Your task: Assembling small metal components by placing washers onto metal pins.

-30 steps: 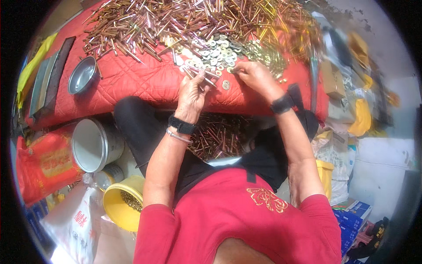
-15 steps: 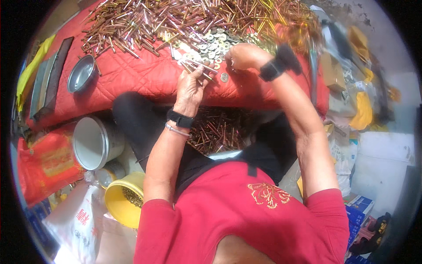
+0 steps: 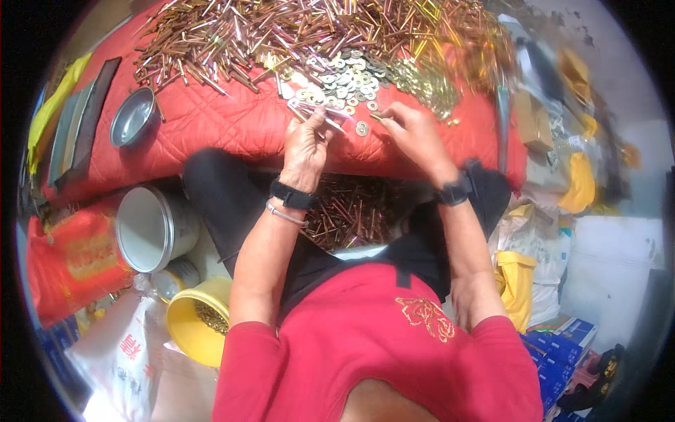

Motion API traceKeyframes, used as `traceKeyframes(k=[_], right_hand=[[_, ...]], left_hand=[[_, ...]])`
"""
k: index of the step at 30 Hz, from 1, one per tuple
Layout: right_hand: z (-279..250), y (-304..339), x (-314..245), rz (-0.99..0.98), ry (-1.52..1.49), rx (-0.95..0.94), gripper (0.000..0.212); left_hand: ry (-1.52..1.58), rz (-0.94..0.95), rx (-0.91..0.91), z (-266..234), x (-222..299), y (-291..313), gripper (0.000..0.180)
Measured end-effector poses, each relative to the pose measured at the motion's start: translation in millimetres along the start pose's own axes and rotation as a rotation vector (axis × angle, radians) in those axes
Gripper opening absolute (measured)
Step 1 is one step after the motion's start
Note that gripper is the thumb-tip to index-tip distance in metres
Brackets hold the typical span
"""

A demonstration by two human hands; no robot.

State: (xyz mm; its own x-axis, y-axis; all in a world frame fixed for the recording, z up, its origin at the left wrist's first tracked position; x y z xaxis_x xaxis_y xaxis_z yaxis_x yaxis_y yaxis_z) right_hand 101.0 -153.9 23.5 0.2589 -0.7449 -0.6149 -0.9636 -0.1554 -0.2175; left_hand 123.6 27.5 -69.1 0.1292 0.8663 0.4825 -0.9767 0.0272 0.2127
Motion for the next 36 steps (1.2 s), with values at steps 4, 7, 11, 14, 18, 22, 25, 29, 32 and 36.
traceKeyframes(k=[4,7,11,14,18,22,25,29,32,36], right_hand=[[-10.9,-12.9,11.9,0.048,0.115,-0.068,0.016],[-9.4,-19.5,12.4,0.000,0.205,-0.100,0.015],[2.0,-24.3,6.6,-0.052,0.246,-0.238,0.015],[3.6,-33.7,3.0,-0.095,0.360,-0.294,0.014],[1.1,-41.0,-4.9,-0.081,0.340,-0.342,0.011],[-4.5,-39.8,0.8,-0.076,0.319,-0.265,0.011],[0.5,-39.9,4.7,-0.052,0.294,-0.255,0.011],[7.4,-43.0,10.0,-0.090,0.289,-0.267,0.011],[12.7,-46.8,5.5,-0.079,0.399,-0.368,0.012],[29.7,-62.1,5.5,-0.190,0.668,-0.469,0.013]], left_hand=[[-0.003,-0.018,0.000,-1.7,-0.2,-1.9,0.022],[-0.028,-0.041,0.017,-1.9,-0.2,-1.0,0.022],[-0.055,-0.053,0.040,-0.7,1.3,1.9,0.022],[-0.052,-0.055,0.027,-0.8,-0.9,1.6,0.021],[-0.063,-0.075,-0.003,-4.2,-0.6,0.0,0.019],[-0.071,-0.084,-0.005,-4.2,-1.3,-0.8,0.017],[-0.067,-0.078,0.010,-3.9,-2.3,-0.4,0.015],[-0.096,-0.081,0.007,-6.5,-3.0,0.2,0.019],[-0.103,-0.091,-0.008,-6.9,-1.3,2.3,0.021],[-0.114,-0.112,-0.005,1.8,-2.0,2.9,0.015]])
Point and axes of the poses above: each hand's wrist, its own y-axis away from the middle knuckle, its own z-axis out of the palm, x = y × z, the point moved 7 cm from there along -y, towards the middle knuckle, and after that the axes turned 3 degrees about z, right-handed, at the moved point
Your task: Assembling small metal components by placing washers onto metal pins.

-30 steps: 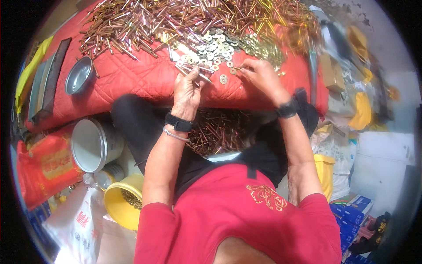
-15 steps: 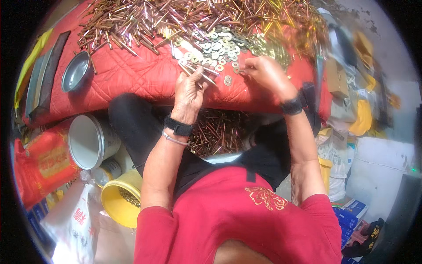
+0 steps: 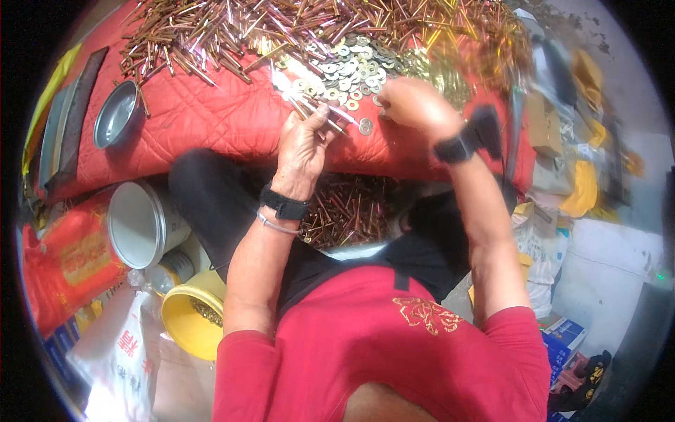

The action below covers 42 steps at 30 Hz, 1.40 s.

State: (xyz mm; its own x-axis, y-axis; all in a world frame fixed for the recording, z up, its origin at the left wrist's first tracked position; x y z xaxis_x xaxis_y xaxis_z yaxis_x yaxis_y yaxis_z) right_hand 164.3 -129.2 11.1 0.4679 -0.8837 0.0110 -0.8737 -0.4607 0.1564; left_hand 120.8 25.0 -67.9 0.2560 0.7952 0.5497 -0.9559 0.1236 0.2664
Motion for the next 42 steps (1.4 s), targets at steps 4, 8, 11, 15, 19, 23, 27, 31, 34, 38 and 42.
traceKeyframes(k=[4,8,11,15,19,23,27,31,34,38,42], right_hand=[[-4.6,-26.6,-12.0,-0.072,0.029,-0.209,0.012],[-7.7,10.3,-18.4,-0.159,0.019,0.011,0.014],[8.4,40.6,0.9,-0.069,-0.272,0.166,0.013],[-4.0,67.7,-8.5,0.177,-0.867,0.382,0.017],[-2.9,69.6,-37.9,0.186,-1.086,0.358,0.017],[3.1,72.7,-34.1,0.237,-1.080,0.372,0.018],[-0.6,74.1,-34.2,0.241,-1.073,0.332,0.018],[-18.4,75.7,-46.4,0.069,-0.947,0.496,0.013],[-21.7,70.8,-48.6,0.098,-0.857,0.601,0.011],[-36.6,66.0,-60.2,0.154,-0.675,1.064,0.018],[-9.5,45.4,-39.9,0.157,-1.210,0.779,0.020]], left_hand=[[0.031,0.016,-0.024,-1.6,-0.4,-0.2,0.016],[0.078,0.018,0.016,1.5,0.2,4.9,0.018],[0.080,0.029,-0.024,6.4,-2.4,3.4,0.020],[0.076,0.058,-0.025,2.0,-4.2,0.9,0.022],[0.070,0.061,-0.035,-2.7,-2.2,-2.3,0.021],[0.051,0.042,-0.056,4.0,0.0,0.8,0.020],[0.017,0.045,-0.066,2.5,0.8,2.8,0.020],[-0.073,0.041,-0.136,12.8,-1.1,10.2,0.021],[-0.009,0.063,-0.064,13.2,-2.8,9.5,0.022],[-0.016,-0.064,-0.148,6.0,-23.6,9.0,0.022],[0.003,-0.060,-0.024,11.2,-21.7,15.1,0.020]])
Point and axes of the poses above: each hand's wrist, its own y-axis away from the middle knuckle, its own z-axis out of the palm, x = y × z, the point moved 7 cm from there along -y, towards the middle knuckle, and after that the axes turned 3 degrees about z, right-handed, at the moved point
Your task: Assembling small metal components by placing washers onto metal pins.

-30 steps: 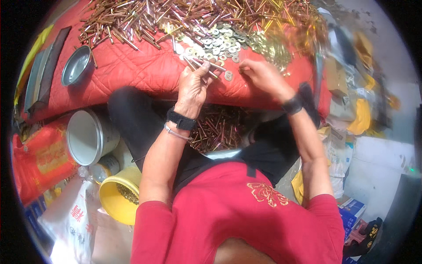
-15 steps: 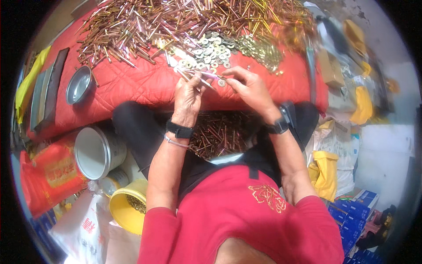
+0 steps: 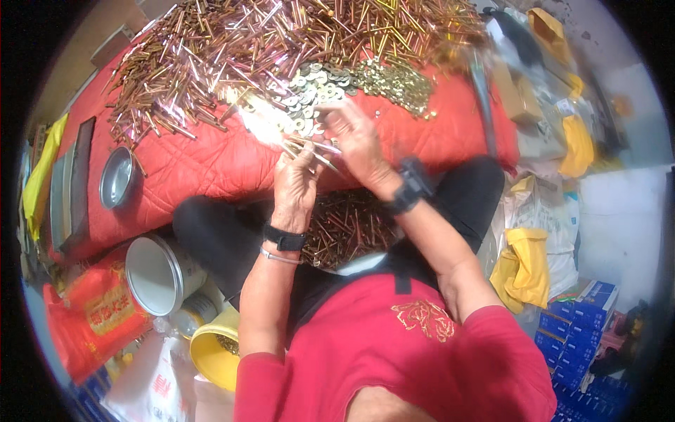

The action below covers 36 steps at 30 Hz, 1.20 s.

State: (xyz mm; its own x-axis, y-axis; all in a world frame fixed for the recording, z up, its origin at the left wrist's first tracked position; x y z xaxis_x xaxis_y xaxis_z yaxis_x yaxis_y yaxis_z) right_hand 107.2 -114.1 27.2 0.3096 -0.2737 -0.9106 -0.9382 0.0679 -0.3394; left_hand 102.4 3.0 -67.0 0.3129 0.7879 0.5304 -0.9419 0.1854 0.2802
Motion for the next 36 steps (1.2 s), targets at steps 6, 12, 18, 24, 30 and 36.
traceKeyframes(k=[6,12,18,24,30,36], right_hand=[[-84.3,-46.1,42.6,-0.204,0.804,0.097,0.009],[-74.2,-54.8,68.1,-0.283,1.149,0.002,0.012],[-72.3,-53.6,68.0,-0.260,1.236,0.013,0.013],[-78.6,-41.6,55.3,-0.130,0.909,0.039,0.015],[-53.0,-13.8,23.4,-0.210,0.475,-0.001,0.008],[-11.0,19.1,29.4,-0.134,0.284,-0.018,0.010]], left_hand=[[0.015,0.033,-0.021,-6.2,18.7,-8.0,0.022],[-0.501,0.438,-0.044,18.4,48.1,-4.8,0.017],[-0.932,0.688,-0.107,48.6,47.7,7.2,0.015],[-1.169,0.966,-0.233,58.2,23.6,12.0,0.031],[-1.130,0.928,-0.217,57.5,27.5,4.3,0.028],[-1.179,0.958,-0.142,60.9,28.8,11.9,0.014]])
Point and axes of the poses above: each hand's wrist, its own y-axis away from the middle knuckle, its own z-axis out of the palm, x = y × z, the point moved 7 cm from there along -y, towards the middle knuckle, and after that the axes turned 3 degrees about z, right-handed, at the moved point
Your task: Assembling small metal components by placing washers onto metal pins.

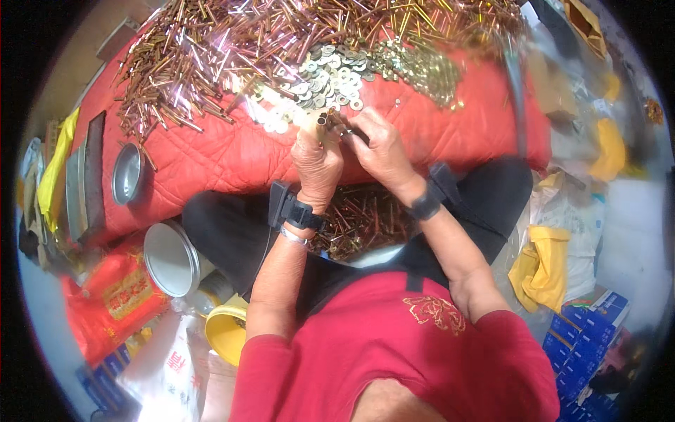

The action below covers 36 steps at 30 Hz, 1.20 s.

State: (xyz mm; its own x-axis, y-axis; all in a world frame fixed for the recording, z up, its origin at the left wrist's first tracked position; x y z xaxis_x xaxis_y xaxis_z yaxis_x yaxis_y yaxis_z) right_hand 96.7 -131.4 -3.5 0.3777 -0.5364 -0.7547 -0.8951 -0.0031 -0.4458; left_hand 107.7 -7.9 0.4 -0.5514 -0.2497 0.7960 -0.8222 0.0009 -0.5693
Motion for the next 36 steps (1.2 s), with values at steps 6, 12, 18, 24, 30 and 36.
traceKeyframes(k=[6,12,18,24,30,36], right_hand=[[1.5,7.9,-5.0,0.011,0.091,0.052,0.009],[-1.2,3.0,5.6,0.026,-0.064,-0.009,0.012],[0.8,-0.6,-9.1,0.090,-0.003,0.041,0.015],[5.6,4.5,-23.5,-0.064,0.261,0.102,0.010],[6.2,17.0,-5.8,-0.037,0.208,0.131,0.008],[-16.0,13.2,15.8,0.260,-0.142,0.122,0.012]], left_hand=[[-0.029,0.074,0.010,-0.6,-1.5,7.2,0.014],[-0.018,0.109,-0.005,1.4,9.3,2.2,0.016],[0.023,0.036,0.008,-0.7,0.9,-2.3,0.016],[-0.029,0.030,0.037,-1.1,-6.3,7.8,0.015],[-0.055,0.033,0.031,8.1,-15.7,19.2,0.014],[0.670,-0.493,0.074,0.9,-52.8,-2.3,0.011]])
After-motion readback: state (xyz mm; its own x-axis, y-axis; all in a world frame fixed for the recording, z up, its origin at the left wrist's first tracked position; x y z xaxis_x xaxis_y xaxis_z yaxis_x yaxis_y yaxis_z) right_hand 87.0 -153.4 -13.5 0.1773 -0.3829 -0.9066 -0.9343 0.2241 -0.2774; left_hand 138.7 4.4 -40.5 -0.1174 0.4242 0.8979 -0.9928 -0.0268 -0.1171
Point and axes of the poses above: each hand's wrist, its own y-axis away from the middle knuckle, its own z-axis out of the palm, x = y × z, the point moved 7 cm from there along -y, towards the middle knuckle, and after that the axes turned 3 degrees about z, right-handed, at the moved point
